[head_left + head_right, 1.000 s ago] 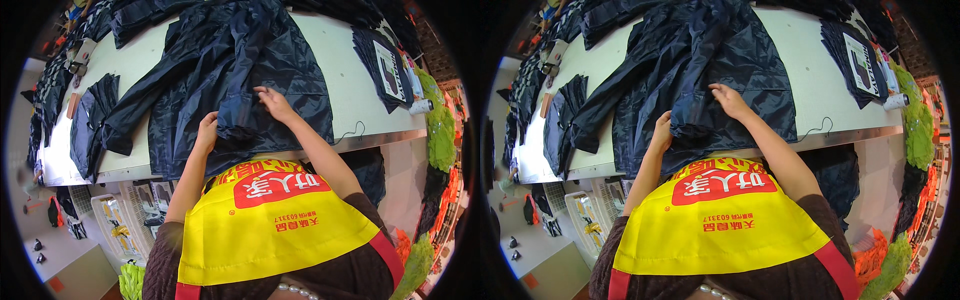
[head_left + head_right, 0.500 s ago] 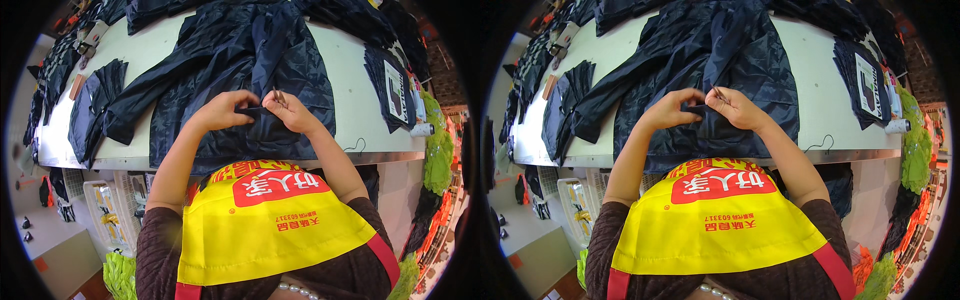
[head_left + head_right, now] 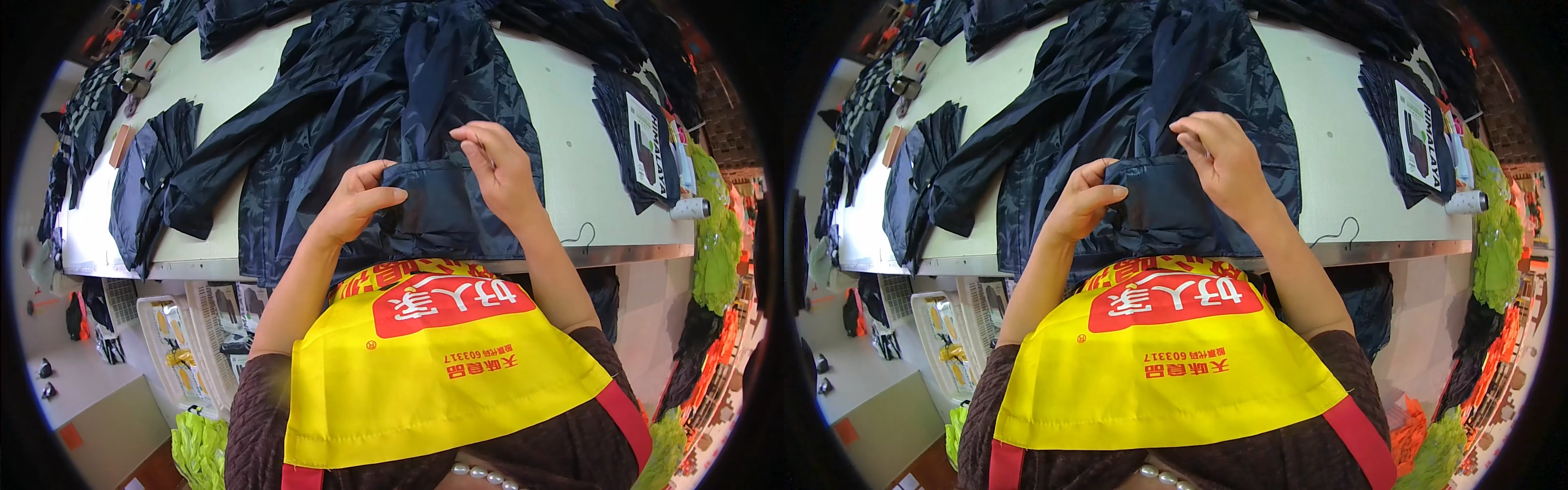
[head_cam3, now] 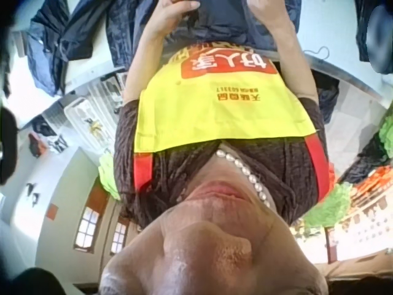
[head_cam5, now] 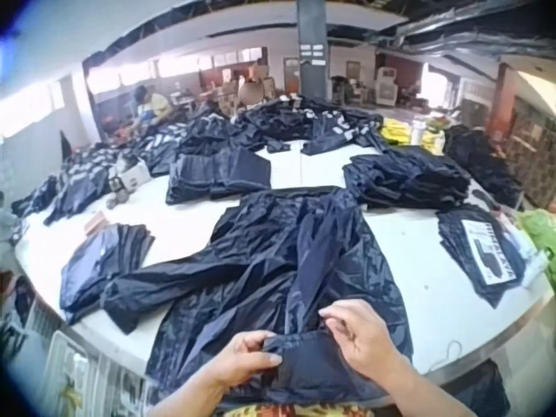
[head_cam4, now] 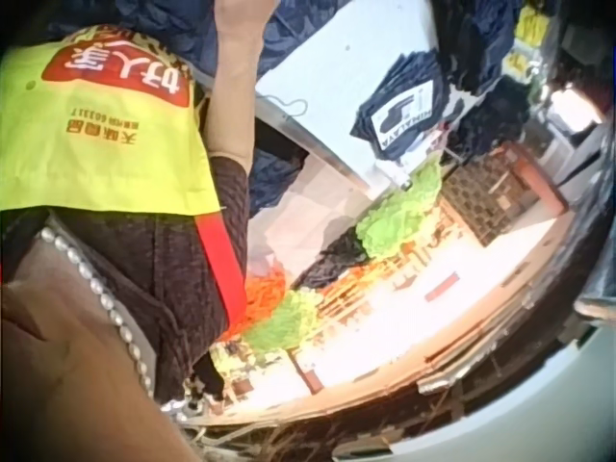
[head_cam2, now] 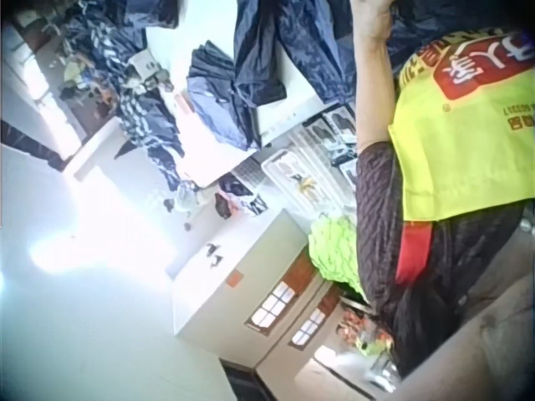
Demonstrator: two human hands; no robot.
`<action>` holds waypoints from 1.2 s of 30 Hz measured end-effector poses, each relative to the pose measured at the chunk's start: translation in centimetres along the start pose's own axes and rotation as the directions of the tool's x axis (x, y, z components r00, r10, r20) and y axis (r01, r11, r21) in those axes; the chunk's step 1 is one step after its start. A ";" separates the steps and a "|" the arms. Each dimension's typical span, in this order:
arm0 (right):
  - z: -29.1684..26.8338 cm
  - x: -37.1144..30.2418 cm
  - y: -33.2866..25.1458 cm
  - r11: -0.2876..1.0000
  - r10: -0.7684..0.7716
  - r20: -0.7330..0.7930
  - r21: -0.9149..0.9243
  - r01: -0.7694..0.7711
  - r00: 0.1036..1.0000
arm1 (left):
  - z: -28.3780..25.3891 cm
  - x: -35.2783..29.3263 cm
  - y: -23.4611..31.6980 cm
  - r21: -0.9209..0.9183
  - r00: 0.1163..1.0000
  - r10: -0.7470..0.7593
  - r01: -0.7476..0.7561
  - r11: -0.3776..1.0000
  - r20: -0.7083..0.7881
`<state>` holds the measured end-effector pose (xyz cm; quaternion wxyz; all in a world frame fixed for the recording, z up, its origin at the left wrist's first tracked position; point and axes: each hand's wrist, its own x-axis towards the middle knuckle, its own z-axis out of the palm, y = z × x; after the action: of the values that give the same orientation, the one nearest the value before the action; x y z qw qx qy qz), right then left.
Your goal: The person folds a dark jacket on a table, aligns the sleeves, and places it into a plastic bag. The person then picks up another jacket and begins to fold it.
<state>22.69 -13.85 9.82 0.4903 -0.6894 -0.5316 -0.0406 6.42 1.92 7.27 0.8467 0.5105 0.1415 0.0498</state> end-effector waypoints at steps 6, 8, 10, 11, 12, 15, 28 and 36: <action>0.6 -1.5 -2.0 0.992 -0.007 0.166 0.125 -0.014 0.986 | 1.1 -0.3 -0.3 0.007 0.997 0.066 -0.066 0.998 -0.030; 0.5 -1.3 -1.6 0.989 -0.038 0.140 0.144 0.017 0.989 | 2.2 -0.4 0.3 0.137 0.997 0.048 -0.041 0.990 -0.053; 0.1 -0.8 -2.2 0.996 0.029 0.205 0.078 -0.046 0.978 | 3.0 -0.6 0.9 0.254 0.996 0.066 -0.049 0.966 -0.059; -0.1 -0.6 -2.5 0.996 0.064 0.236 0.043 -0.077 0.970 | 2.9 -0.7 1.0 0.267 0.996 0.059 -0.037 0.963 -0.073; -0.4 -0.5 -3.0 0.995 0.070 0.235 0.058 -0.086 0.969 | 2.8 -0.6 1.0 0.278 0.995 0.052 -0.027 0.960 -0.084; -1.0 -0.6 -4.1 0.984 0.071 0.273 0.138 -0.112 0.959 | 3.0 -0.6 1.3 0.187 0.993 0.053 -0.033 0.982 -0.105; -4.7 0.3 -2.2 0.998 0.005 0.381 -0.054 0.016 0.925 | 3.3 -1.0 1.9 -0.275 0.996 -0.047 0.025 0.961 -0.073; -4.1 1.4 -1.6 0.909 -0.296 0.379 -0.172 0.381 0.877 | 3.4 -0.8 1.6 -0.266 0.986 -0.067 0.025 0.964 -0.151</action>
<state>23.94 -15.95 13.78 0.2874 -0.6358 -0.7130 -0.0695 6.72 -0.46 10.30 0.8940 0.3843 0.2124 0.0890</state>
